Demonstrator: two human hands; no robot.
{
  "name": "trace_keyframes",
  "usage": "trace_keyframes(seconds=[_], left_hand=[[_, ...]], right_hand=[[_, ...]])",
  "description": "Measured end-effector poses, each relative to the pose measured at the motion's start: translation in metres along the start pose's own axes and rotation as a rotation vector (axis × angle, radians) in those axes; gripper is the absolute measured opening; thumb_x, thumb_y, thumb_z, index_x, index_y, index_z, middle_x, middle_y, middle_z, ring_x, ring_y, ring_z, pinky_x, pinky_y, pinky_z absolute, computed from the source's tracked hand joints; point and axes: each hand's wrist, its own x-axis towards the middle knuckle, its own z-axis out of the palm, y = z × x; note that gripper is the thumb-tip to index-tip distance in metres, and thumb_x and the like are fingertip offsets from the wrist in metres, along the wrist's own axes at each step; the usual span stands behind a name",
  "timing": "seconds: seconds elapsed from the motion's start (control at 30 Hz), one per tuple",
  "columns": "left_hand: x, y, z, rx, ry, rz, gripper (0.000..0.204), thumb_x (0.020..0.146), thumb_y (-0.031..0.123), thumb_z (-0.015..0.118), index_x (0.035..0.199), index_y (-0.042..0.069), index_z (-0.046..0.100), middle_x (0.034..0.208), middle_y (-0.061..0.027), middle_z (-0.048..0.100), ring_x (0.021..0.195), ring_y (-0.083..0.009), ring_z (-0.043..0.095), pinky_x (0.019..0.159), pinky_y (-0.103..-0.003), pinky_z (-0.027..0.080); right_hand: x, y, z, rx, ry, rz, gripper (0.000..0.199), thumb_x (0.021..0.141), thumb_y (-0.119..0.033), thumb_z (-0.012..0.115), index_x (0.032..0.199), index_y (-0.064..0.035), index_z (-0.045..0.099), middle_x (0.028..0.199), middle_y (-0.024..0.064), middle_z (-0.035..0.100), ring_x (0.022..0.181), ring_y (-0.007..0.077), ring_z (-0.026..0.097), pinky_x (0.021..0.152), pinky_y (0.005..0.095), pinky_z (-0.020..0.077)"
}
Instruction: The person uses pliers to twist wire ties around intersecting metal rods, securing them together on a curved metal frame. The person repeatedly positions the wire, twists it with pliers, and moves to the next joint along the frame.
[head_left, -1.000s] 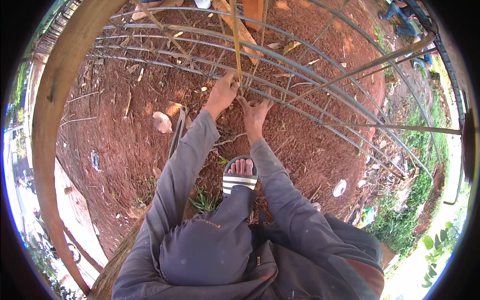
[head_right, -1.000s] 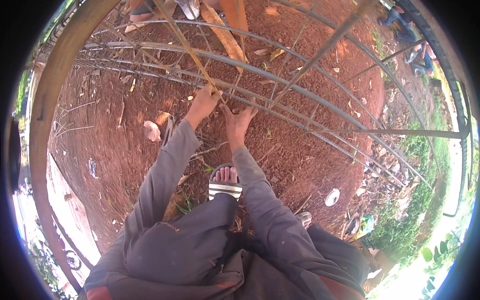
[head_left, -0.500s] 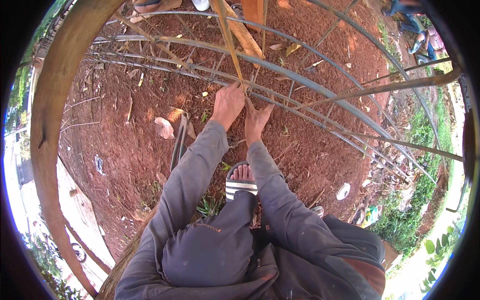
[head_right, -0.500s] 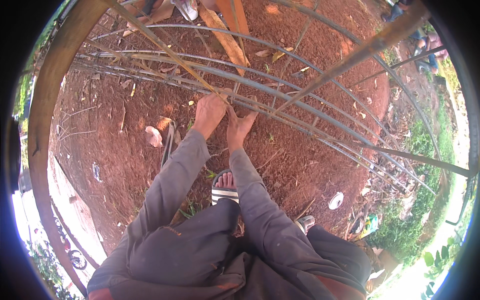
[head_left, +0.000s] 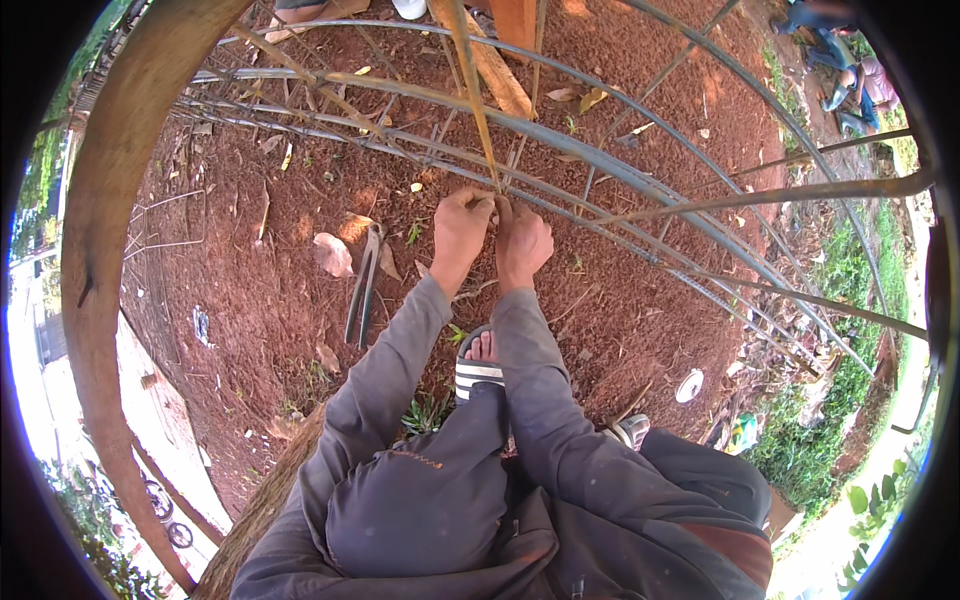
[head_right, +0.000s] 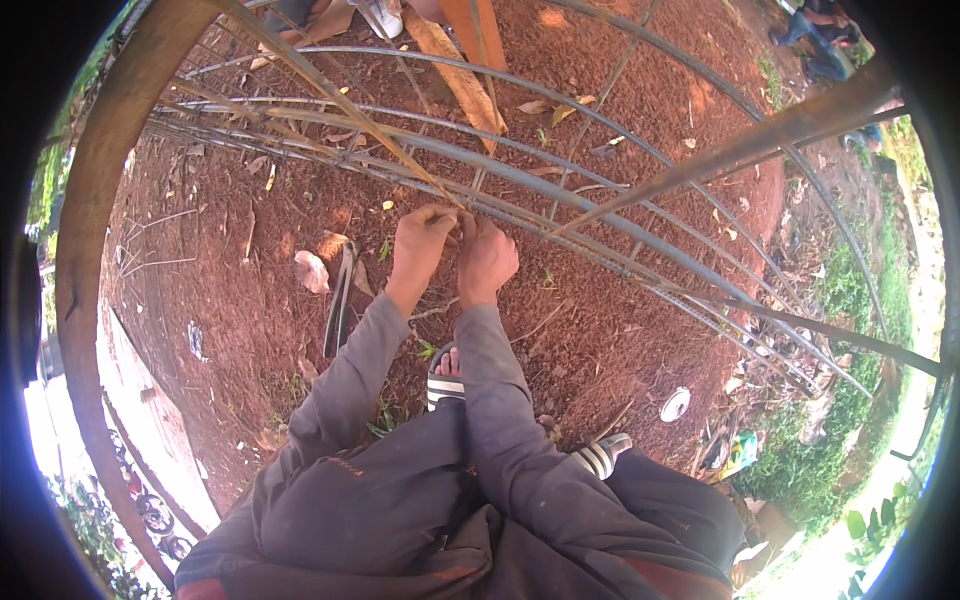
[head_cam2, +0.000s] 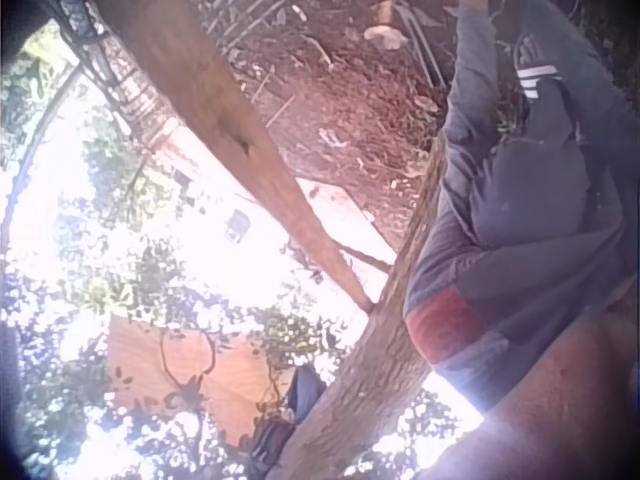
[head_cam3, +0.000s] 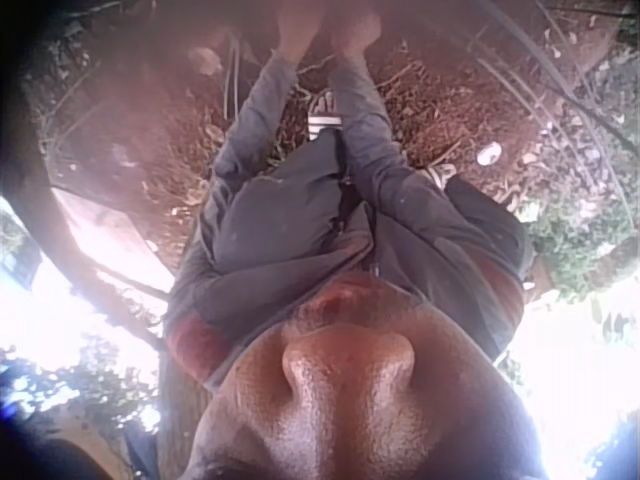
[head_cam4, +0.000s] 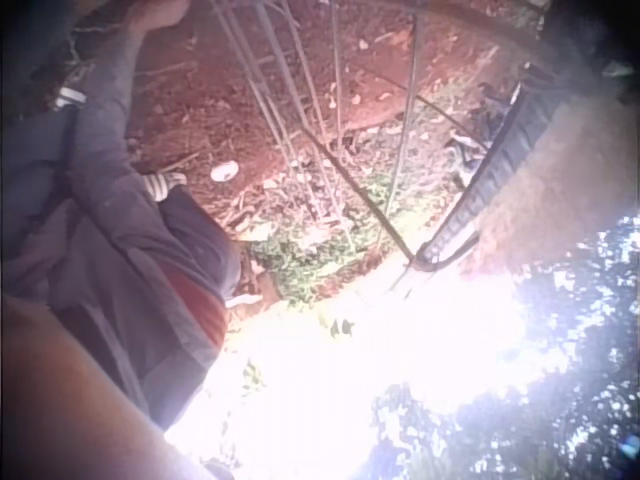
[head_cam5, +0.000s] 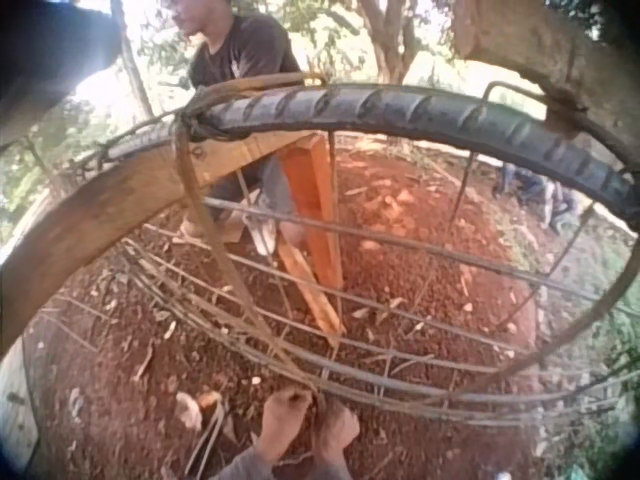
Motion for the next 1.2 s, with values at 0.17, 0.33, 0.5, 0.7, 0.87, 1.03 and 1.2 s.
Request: trace_keyframes(seconds=[0.17,0.33,0.5,0.7,0.87,1.03,1.2], left_hand=[[0.006,-0.008,-0.010,-0.202,-0.094,-0.117,0.018,0.090,0.009,0.066,0.103,0.002,0.074,0.090,-0.0078,0.071,0.076,-0.0140,0.067,0.069,-0.029,0.053],[0.001,-0.031,-0.011,0.189,0.060,0.334,0.021,0.087,0.009,0.067,0.105,0.000,0.073,0.101,-0.0102,0.067,0.089,-0.0230,0.066,0.078,-0.035,0.052],[-0.022,-0.004,0.001,0.534,0.110,0.632,0.020,0.087,0.007,0.063,0.102,0.000,0.074,0.092,-0.0133,0.059,0.088,-0.0340,0.063,0.080,-0.041,0.051],[-0.021,0.026,-0.003,0.699,-0.053,0.505,0.025,0.089,0.023,0.063,0.090,0.001,0.074,0.096,-0.0163,0.061,0.082,-0.0372,0.066,0.074,-0.046,0.053],[0.002,0.013,0.000,0.827,-0.013,0.487,0.028,0.089,0.028,0.064,0.084,0.002,0.076,0.090,-0.0182,0.065,0.080,-0.0369,0.067,0.073,-0.046,0.054],[0.013,0.012,-0.013,0.559,-0.083,0.306,0.024,0.086,0.024,0.066,0.089,0.003,0.078,0.071,-0.0164,0.067,0.064,-0.0313,0.066,0.063,-0.042,0.052],[0.007,0.008,-0.028,0.213,-0.250,0.004,0.026,0.089,0.018,0.063,0.101,-0.002,0.074,0.074,-0.0158,0.071,0.067,-0.0230,0.070,0.067,-0.035,0.054]], right_hand=[[0.025,0.027,-0.008,0.273,-0.402,-0.060,0.032,0.095,-0.033,0.064,0.103,-0.0046,0.075,0.085,0.0172,0.073,0.086,0.0297,0.072,0.078,0.0422,0.0553],[0.035,0.036,-0.026,1.092,-0.958,0.298,0.033,0.102,-0.020,0.056,0.127,0.0003,0.061,0.114,0.0107,0.070,0.100,0.0240,0.071,0.083,0.0358,0.0583],[0.044,0.052,-0.011,1.232,-0.997,0.380,0.031,0.101,-0.022,0.059,0.123,-0.0005,0.063,0.112,0.0091,0.070,0.099,0.0210,0.070,0.079,0.0354,0.0601],[0.031,0.066,0.021,1.553,-0.992,0.443,0.029,0.103,-0.026,0.057,0.121,-0.0042,0.061,0.111,0.0073,0.068,0.098,0.0184,0.068,0.081,0.0348,0.0596],[0.025,0.054,0.024,1.518,-0.997,0.453,0.029,0.103,-0.031,0.057,0.119,-0.0072,0.061,0.111,0.0073,0.067,0.099,0.0184,0.067,0.082,0.0342,0.0590],[0.031,0.067,0.019,1.540,-1.026,0.451,0.026,0.102,-0.026,0.058,0.118,-0.0048,0.060,0.107,0.0078,0.068,0.092,0.0183,0.070,0.079,0.0355,0.0635],[0.028,0.073,0.013,1.535,-1.078,0.418,0.026,0.102,-0.023,0.058,0.119,-0.0029,0.060,0.103,0.0083,0.069,0.090,0.0180,0.071,0.079,0.0351,0.0645]])
